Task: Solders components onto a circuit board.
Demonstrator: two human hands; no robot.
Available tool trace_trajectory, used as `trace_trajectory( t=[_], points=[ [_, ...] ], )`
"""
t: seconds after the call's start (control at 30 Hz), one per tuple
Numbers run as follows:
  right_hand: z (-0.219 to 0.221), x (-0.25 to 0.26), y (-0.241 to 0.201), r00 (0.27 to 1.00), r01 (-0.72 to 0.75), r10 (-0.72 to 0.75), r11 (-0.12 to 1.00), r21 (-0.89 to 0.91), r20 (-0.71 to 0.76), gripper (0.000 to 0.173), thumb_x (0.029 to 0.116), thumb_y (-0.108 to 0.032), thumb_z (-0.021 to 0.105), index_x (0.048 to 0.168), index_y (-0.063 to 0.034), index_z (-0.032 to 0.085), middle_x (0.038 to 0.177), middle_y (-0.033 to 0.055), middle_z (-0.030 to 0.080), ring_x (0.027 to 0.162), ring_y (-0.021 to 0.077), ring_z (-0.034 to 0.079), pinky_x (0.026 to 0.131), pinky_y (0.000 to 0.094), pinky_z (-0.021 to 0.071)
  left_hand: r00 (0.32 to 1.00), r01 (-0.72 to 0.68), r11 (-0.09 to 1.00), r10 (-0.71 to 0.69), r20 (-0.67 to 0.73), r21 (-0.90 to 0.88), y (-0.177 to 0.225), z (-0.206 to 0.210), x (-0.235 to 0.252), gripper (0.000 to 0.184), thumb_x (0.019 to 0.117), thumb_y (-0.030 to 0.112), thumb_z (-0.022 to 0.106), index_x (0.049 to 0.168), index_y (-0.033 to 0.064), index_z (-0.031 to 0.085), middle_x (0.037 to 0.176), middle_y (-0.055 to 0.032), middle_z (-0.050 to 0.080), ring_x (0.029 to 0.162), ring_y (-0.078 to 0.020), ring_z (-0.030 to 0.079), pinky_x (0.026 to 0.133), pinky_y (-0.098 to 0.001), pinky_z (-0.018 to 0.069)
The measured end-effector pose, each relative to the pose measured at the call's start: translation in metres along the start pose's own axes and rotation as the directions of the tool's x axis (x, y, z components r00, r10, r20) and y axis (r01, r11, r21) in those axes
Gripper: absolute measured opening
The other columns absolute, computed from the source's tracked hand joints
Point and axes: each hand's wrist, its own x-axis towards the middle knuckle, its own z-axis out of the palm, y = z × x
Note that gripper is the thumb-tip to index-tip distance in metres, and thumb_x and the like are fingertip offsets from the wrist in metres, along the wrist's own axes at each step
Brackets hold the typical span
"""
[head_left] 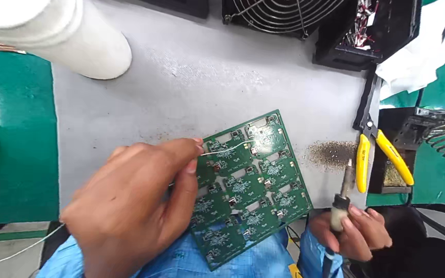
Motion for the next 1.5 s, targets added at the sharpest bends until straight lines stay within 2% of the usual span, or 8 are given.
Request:
trace_trajectory(
  t=[0.17,0.3,0.43,0.5,0.73,0.9,1.07,1.5],
  points=[
    [-0.011,-0.005,0.012,0.999,0.012,-0.009,0.995,-0.094,0.038,0.045,0.1009,-0.061,0.041,0.127,-0.0276,0.058,0.122,-0.0086,0.055,0.122,0.0066,0.05,0.113,0.0318,0.0308,1.0,0.011,0.999,-0.011,-0.002,0.035,-0.006,0.002,-0.011,0.029,0.1089,0.021,0.047,0.112,0.0025,0.069,0.101,-0.0191,0.075,0.083,-0.0221,0.065,0.076,-0.0363,0.0444],
    [-0.012,0.003,0.003,1.0,0.002,-0.002,0.997,0.075,0.006,0.044,0.0981,-0.057,0.05,0.128,-0.0251,0.057,0.097,-0.0021,0.049,0.099,0.0107,0.051,0.11,0.0319,0.0286,0.998,0.036,0.999,-0.035,-0.045,0.02,-0.015,0.005,-0.014,0.027,0.1077,0.02,0.05,0.11,0.0014,0.07,0.101,-0.0184,0.076,0.088,-0.0207,0.067,0.08,-0.0338,0.0476],
    [0.008,0.038,-0.024,0.999,-0.007,-0.005,0.971,0.24,0.05,0.032,0.1009,-0.043,0.055,0.128,-0.0271,0.058,0.102,-0.0093,0.058,0.108,0.0041,0.056,0.113,0.0281,0.0323,0.997,0.051,0.999,-0.052,-0.052,-0.012,-0.016,0.006,-0.012,0.026,0.1061,0.018,0.052,0.107,0.0022,0.072,0.098,-0.0159,0.076,0.088,-0.0171,0.066,0.079,-0.0306,0.0485],
    [0.009,0.055,-0.035,0.983,0.001,-0.049,0.965,0.262,0.179,0.026,0.0999,-0.042,0.058,0.121,-0.0271,0.058,0.105,-0.0111,0.059,0.114,0.0034,0.054,0.115,0.0294,0.028,0.997,0.058,0.998,-0.058,-0.057,-0.01,-0.015,0.007,-0.01,0.025,0.1051,0.017,0.052,0.104,0.0024,0.073,0.096,-0.0149,0.076,0.086,-0.0169,0.066,0.078,-0.0306,0.0473],
    [0.016,0.077,-0.047,0.945,-0.075,-0.068,0.908,0.412,0.321,0.017,0.1003,-0.041,0.058,0.106,-0.025,0.063,0.101,-0.0148,0.064,0.111,0.0019,0.055,0.115,0.0298,0.0262,0.991,0.114,0.992,-0.118,-0.062,-0.058,-0.018,0.003,-0.013,0.026,0.1029,0.017,0.054,0.098,0.0026,0.075,0.095,-0.0128,0.076,0.088,-0.0127,0.068,0.079,-0.0251,0.0501],
    [0.015,0.079,-0.035,0.916,-0.126,-0.08,0.873,0.471,0.394,0.02,0.1009,-0.043,0.057,0.108,-0.0252,0.063,0.104,-0.0172,0.065,0.114,-0.0004,0.055,0.116,0.0287,0.0266,0.988,0.148,0.983,-0.152,-0.027,-0.108,-0.022,-0.005,-0.019,0.024,0.1038,0.02,0.053,0.101,0.0066,0.073,0.101,-0.0093,0.077,0.093,-0.0116,0.069,0.082,-0.0288,0.0508],
    [0.016,0.079,-0.035,0.924,-0.105,-0.079,0.889,0.447,0.374,0.02,0.1005,-0.043,0.056,0.108,-0.0252,0.061,0.105,-0.017,0.064,0.114,-0.0002,0.055,0.115,0.0283,0.0268,0.989,0.15,0.981,-0.15,0.011,-0.12,-0.029,-0.014,-0.023,0.023,0.1037,0.025,0.055,0.101,0.0104,0.073,0.107,-0.0065,0.078,0.094,-0.0115,0.069,0.082,-0.0315,0.0498],
    [0.033,0.088,-0.041,0.971,0.047,-0.105,0.965,0.259,0.215,0.026,0.0998,-0.042,0.058,0.116,-0.0215,0.06,0.105,-0.0123,0.065,0.107,0.0026,0.058,0.109,0.0277,0.0345,0.999,0.051,0.994,-0.049,0.021,-0.095,-0.046,-0.02,-0.025,0.024,0.1033,0.022,0.054,0.097,0.0046,0.069,0.093,-0.0116,0.075,0.084,-0.0137,0.066,0.074,-0.029,0.0496]
  ],
)
